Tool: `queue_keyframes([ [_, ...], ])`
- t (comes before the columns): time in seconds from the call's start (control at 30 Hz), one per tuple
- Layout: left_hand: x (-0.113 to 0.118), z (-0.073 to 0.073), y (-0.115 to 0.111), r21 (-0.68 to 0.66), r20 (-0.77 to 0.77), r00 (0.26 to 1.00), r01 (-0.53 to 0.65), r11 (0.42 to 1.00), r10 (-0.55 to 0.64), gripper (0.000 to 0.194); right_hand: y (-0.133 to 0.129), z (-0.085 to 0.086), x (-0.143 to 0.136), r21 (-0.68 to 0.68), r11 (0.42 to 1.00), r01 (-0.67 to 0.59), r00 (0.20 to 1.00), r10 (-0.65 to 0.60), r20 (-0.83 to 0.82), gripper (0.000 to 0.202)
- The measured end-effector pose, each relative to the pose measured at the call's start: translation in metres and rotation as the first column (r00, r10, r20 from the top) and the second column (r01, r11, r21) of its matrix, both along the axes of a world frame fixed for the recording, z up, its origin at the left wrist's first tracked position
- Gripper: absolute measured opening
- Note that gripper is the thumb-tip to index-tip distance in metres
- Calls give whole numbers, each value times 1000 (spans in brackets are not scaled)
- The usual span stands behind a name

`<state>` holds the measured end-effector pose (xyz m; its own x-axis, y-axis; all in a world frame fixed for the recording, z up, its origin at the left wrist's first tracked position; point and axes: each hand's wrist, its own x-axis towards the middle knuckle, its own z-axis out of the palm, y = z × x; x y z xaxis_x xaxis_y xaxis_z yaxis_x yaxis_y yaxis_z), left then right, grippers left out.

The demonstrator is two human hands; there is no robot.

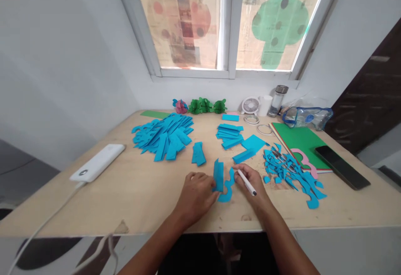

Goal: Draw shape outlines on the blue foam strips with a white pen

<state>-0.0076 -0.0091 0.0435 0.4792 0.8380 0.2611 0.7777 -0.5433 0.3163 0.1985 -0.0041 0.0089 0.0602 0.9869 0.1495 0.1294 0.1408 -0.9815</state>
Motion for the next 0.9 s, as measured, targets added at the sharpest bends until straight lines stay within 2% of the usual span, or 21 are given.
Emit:
queue_keyframes([
  [0.1,-5,-1,9,-43,127,992,18,999,-12,11,-3,13,12,-28,999,-40,999,40,-3,28],
  [0.2,-5,-12,20,0,69,997,38,999,-37,20,-1,21,19,-37,994,-102,995,103,15,26],
  [0.33,-2,-31,23,18,16,997,78,997,-78,29,11,16,10,-17,985,-170,985,170,22,29],
  [0.43,-3,-38,23,20,58,994,93,995,-94,30,26,8,-3,-24,995,-99,978,101,181,28],
  [0.5,-5,-41,24,12,93,991,93,996,-93,32,35,6,-11,-34,999,-18,896,31,443,26],
  [0.53,-5,-41,25,8,110,990,91,996,-92,33,40,5,-14,-36,999,-6,874,22,485,26],
  [0.8,-10,-44,38,-8,171,982,81,997,-78,41,57,9,-27,-56,998,22,731,22,682,28],
  [0.9,-12,-46,41,32,186,974,126,992,-130,40,56,8,-28,-69,998,6,704,44,709,26],
])
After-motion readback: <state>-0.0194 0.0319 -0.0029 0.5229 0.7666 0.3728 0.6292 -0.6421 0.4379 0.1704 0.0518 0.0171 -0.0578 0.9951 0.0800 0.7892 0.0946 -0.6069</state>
